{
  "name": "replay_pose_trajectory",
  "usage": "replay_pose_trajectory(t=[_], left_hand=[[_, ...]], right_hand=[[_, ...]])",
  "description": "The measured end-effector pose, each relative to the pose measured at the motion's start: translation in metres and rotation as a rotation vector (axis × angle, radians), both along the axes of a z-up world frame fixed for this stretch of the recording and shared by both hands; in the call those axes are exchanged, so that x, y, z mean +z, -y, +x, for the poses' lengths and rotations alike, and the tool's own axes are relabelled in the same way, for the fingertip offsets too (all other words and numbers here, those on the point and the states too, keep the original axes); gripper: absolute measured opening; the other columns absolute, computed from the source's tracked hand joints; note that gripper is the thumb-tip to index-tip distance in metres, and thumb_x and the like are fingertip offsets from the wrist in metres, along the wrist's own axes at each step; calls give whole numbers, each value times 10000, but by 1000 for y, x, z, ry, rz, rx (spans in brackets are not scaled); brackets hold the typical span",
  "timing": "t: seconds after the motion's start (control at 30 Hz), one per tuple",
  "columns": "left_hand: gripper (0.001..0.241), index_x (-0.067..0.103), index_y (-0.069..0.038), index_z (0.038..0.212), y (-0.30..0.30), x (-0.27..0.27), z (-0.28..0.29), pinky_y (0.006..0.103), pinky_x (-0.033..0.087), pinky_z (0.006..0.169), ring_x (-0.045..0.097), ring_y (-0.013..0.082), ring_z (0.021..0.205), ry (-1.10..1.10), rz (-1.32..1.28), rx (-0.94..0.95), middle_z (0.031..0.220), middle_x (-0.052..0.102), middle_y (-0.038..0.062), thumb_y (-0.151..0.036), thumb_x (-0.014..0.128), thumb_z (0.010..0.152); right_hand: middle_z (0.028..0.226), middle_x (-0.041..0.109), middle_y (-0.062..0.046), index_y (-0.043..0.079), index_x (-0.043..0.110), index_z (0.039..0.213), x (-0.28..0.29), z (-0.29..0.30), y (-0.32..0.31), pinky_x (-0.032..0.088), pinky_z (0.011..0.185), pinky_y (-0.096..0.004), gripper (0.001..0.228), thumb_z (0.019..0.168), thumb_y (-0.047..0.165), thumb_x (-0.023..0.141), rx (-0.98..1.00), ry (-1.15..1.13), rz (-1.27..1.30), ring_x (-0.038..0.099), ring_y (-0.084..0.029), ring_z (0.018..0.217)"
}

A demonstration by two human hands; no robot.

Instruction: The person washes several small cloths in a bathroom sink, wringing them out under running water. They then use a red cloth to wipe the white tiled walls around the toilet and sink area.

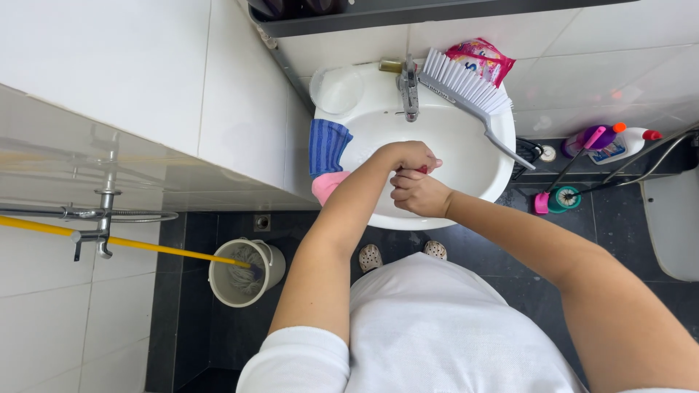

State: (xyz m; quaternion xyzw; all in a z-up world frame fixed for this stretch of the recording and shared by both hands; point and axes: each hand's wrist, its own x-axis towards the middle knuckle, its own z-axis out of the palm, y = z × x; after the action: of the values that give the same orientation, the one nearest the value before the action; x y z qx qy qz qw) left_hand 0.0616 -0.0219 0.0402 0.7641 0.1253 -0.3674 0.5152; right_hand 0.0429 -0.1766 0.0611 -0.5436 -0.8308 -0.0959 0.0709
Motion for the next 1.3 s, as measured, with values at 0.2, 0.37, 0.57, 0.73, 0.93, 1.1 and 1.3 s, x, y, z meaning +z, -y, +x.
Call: replay_pose_trajectory(t=[0.2,0.37,0.57,0.73,0.93,1.1,1.3], left_hand=[[435,758,-42,855,0,-49,11,393,535,752,673,243,736,208,373,-188,778,719,94,-436,615,970],[587,707,-19,1058,-19,-62,1,400,562,802,688,237,845,246,111,123,958,729,145,-583,608,930],[863,489,-117,1405,-10,-10,-45,432,546,904,658,274,1076,30,-457,635,1286,604,163,-785,426,862],[837,501,-143,1428,21,-40,-49,378,509,922,613,177,1112,174,-463,733,1294,615,83,-741,518,842],[462,637,-43,1204,36,-13,-49,357,548,924,664,210,1039,688,-254,1074,1142,688,105,-338,796,886],[266,681,-24,1111,45,-22,-36,329,542,903,660,199,993,866,-330,1069,1081,703,102,-114,751,871],[181,637,-60,1060,42,-48,-24,406,558,867,670,237,959,478,-1139,1363,1058,670,102,-19,670,887]], right_hand=[[1105,693,-36,120,788,885,-7,-16,-19,378,1111,-436,267,702,231,629,-69,-47,332,564,-261,1196],[965,694,-52,91,710,716,-11,-7,-16,455,1004,-439,35,701,84,679,-160,-397,89,615,-292,1071],[945,678,-67,72,639,917,-61,54,-4,527,864,-384,193,897,-65,505,-951,-1799,412,646,-224,877],[1098,647,-118,49,568,1108,-115,82,5,585,964,-417,179,970,-7,468,-983,-2608,648,637,-256,1003],[1241,571,-68,121,512,1284,32,12,-8,440,892,-570,324,1046,320,419,-1464,-2469,22,578,-303,1124],[1218,638,-130,85,507,1307,-13,26,1,611,925,-473,362,997,269,481,-892,-2741,101,688,-255,1069],[1090,658,-102,20,631,1180,-16,21,-6,583,912,-303,232,956,-30,598,-841,-2133,729,663,-173,1002]])
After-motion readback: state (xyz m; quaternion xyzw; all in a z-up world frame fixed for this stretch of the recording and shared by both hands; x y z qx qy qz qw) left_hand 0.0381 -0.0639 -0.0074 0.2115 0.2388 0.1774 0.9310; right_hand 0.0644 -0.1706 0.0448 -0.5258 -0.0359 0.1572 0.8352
